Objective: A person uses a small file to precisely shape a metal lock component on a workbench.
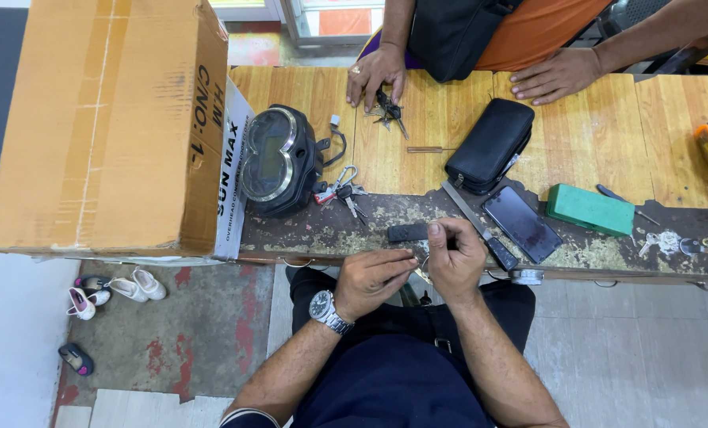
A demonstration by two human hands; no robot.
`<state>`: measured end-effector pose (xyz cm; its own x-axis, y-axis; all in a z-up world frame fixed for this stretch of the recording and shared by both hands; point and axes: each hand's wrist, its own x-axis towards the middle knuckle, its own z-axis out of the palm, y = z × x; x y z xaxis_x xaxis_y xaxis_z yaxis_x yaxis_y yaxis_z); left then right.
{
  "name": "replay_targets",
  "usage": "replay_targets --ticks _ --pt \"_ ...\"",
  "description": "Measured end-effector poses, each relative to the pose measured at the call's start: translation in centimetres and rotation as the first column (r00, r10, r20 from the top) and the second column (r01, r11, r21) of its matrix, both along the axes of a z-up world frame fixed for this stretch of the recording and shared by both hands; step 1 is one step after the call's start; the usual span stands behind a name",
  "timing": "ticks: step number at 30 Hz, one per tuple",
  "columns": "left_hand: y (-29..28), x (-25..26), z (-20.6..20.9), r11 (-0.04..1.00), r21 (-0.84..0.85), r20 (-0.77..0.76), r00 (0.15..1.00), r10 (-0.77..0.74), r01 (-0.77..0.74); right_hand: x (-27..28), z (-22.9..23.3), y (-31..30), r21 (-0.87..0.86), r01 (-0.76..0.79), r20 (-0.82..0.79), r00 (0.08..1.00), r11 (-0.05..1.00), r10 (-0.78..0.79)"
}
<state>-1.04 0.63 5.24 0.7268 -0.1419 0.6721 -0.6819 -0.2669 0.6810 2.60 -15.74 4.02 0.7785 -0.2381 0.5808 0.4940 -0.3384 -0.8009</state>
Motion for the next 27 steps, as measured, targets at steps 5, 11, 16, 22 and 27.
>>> replay_targets --ticks 5,11,16,22,27 --pt "-0.1 0.0 0.1 1.000 -0.004 0.013 1.000 0.001 -0.001 0.1 -0.2 0.1 -0.002 0.000 0.003 1.000 1.000 0.000" --pt "-0.2 -0.1 0.0 1.000 -0.016 0.027 0.999 -0.022 0.023 0.2 -0.1 0.4 0.014 -0.013 0.016 1.000 1.000 0.013" --pt "-0.1 -0.2 0.1 1.000 -0.010 0.021 1.000 -0.022 0.022 0.3 -1.0 0.6 0.024 -0.004 0.029 1.000 1.000 0.003" --pt "0.1 -0.3 -0.2 1.000 -0.002 0.009 1.000 -0.012 0.012 0.2 -1.1 0.7 0.035 -0.015 -0.004 1.000 0.999 0.015" --pt "-0.1 -0.3 0.3 1.000 0.006 0.009 1.000 0.013 -0.013 0.2 -1.5 0.7 0.042 -0.018 -0.021 1.000 0.999 0.019"
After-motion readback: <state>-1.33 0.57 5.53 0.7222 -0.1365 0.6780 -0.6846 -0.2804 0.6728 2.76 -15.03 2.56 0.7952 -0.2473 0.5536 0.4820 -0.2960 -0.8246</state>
